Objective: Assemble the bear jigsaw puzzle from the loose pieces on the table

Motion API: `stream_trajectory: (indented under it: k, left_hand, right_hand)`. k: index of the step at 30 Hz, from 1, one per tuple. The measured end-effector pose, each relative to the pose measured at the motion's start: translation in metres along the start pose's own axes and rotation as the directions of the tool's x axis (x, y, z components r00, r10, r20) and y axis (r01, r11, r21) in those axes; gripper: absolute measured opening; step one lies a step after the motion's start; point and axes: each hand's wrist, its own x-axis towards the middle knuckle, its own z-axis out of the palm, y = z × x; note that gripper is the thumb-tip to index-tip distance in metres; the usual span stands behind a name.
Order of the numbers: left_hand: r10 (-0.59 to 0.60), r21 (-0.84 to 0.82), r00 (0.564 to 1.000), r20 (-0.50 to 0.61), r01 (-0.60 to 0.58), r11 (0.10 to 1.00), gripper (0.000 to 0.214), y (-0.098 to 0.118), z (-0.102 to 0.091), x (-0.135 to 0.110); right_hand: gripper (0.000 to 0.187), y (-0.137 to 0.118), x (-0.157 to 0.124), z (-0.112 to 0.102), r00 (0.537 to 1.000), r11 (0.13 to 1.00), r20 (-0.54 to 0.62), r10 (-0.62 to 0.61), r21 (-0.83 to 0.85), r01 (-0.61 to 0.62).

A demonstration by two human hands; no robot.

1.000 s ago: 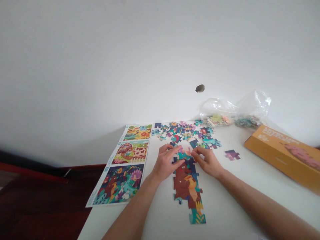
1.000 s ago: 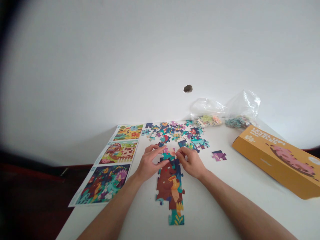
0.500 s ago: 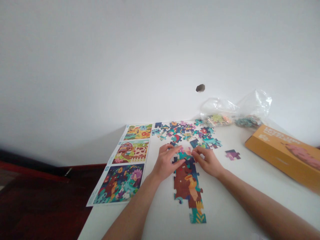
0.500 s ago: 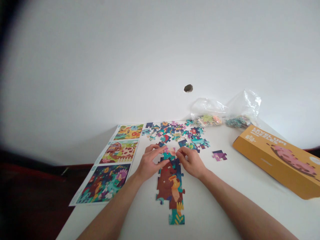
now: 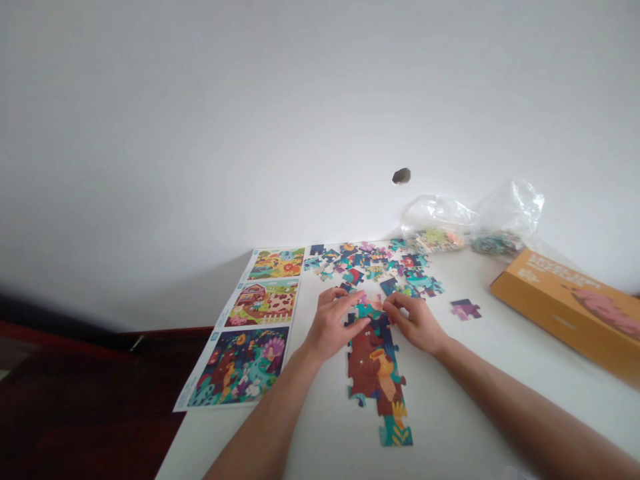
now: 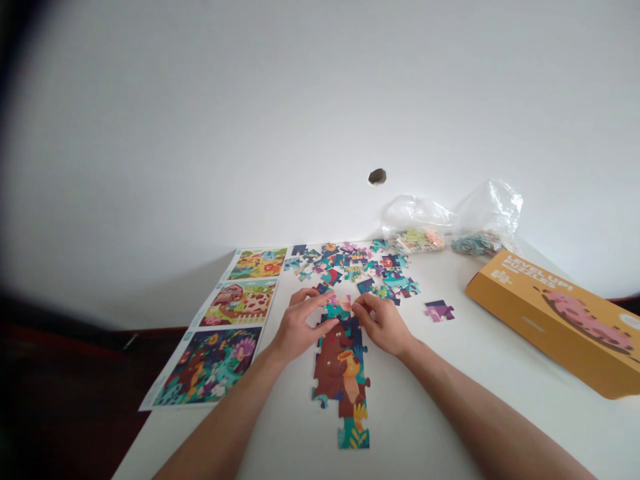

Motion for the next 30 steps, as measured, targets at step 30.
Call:
stream_trajectory:
  k: [30]
  left_hand:
    - [-0.012,-0.02,1.0,-0.018,0.011,1.0,0.046,0.0015,-0.002,0.0018]
  right_hand:
    - [0.029,0.0033,0.0005,0.0016,0.997,0.995,-0.012,-0.07,-0.068,0.069]
